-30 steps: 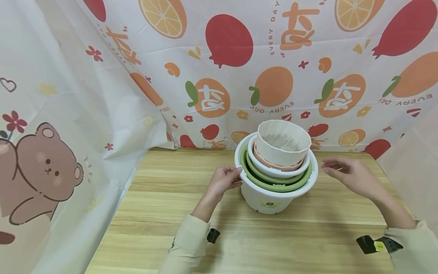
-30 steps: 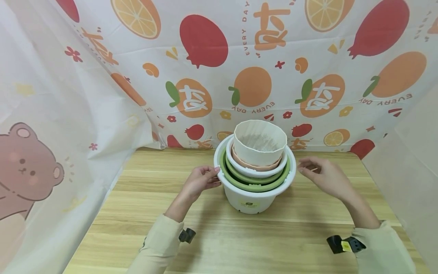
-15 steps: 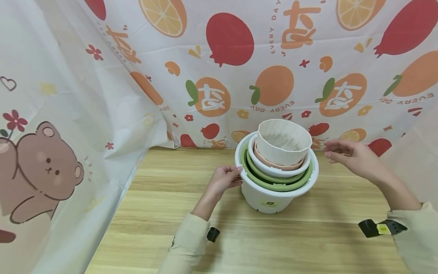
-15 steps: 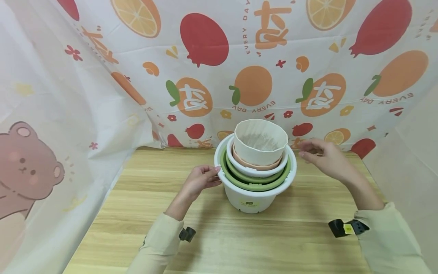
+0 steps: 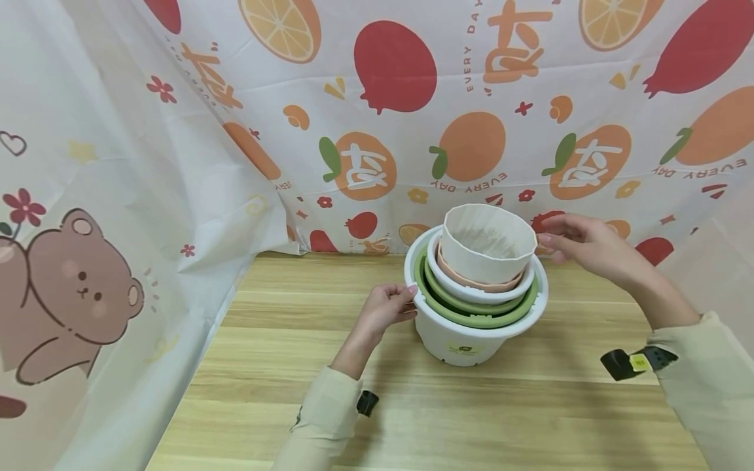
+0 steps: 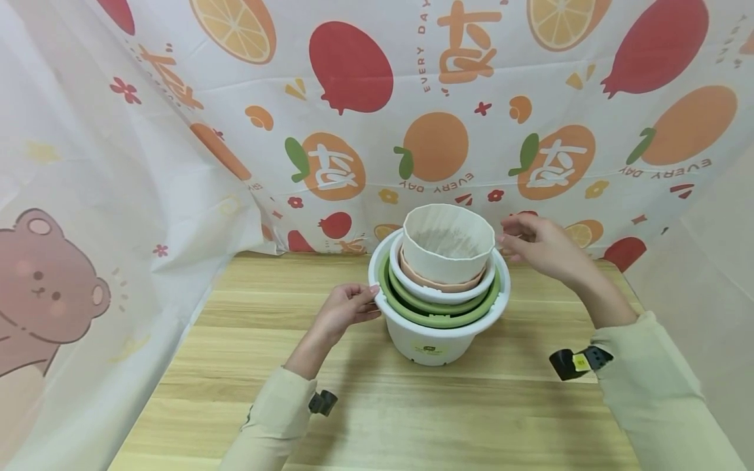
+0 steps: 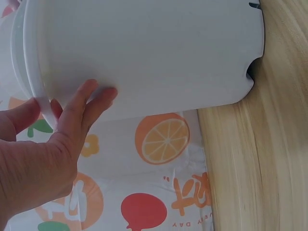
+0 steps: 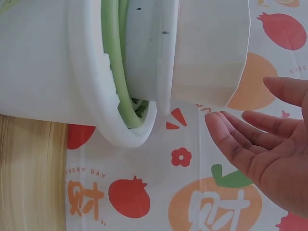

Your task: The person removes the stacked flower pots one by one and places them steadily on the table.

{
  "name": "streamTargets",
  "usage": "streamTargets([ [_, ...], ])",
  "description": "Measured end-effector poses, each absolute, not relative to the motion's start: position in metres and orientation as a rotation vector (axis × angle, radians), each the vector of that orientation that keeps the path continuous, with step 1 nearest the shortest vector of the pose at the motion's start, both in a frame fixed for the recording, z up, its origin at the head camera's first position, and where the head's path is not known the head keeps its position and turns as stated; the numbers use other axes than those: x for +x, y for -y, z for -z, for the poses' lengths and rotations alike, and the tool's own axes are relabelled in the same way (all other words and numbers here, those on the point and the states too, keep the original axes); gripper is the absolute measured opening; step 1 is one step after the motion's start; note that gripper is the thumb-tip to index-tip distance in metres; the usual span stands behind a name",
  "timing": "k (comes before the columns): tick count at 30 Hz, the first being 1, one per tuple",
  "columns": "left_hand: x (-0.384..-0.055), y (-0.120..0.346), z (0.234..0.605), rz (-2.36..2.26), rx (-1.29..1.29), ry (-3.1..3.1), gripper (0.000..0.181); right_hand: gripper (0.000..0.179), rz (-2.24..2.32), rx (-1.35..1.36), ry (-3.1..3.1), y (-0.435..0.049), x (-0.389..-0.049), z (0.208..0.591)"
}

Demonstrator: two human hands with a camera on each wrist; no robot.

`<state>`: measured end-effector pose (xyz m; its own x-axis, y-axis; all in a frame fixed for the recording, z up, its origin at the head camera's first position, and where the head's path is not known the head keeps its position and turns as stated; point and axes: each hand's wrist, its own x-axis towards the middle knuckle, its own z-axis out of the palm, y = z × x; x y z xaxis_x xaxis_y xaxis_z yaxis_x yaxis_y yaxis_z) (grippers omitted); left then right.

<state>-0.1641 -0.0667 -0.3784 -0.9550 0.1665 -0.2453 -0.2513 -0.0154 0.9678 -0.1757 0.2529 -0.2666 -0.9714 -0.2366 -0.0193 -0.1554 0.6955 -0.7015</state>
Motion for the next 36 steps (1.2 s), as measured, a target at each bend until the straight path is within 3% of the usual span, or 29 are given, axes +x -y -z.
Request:
streamTargets([
  [22, -0.162, 0.066, 0.377, -2.064, -0.063, -1.980, 0.025, 0.054, 1.255, -0.239, -2.641, -0.237, -0.190, 0.274],
  [36, -0.163, 0.066, 0.378, -2.056, -0.075, -1.983, 0.025, 0.046, 1.267, -0.233, -2.642, -0.235, -0.188, 0.277],
])
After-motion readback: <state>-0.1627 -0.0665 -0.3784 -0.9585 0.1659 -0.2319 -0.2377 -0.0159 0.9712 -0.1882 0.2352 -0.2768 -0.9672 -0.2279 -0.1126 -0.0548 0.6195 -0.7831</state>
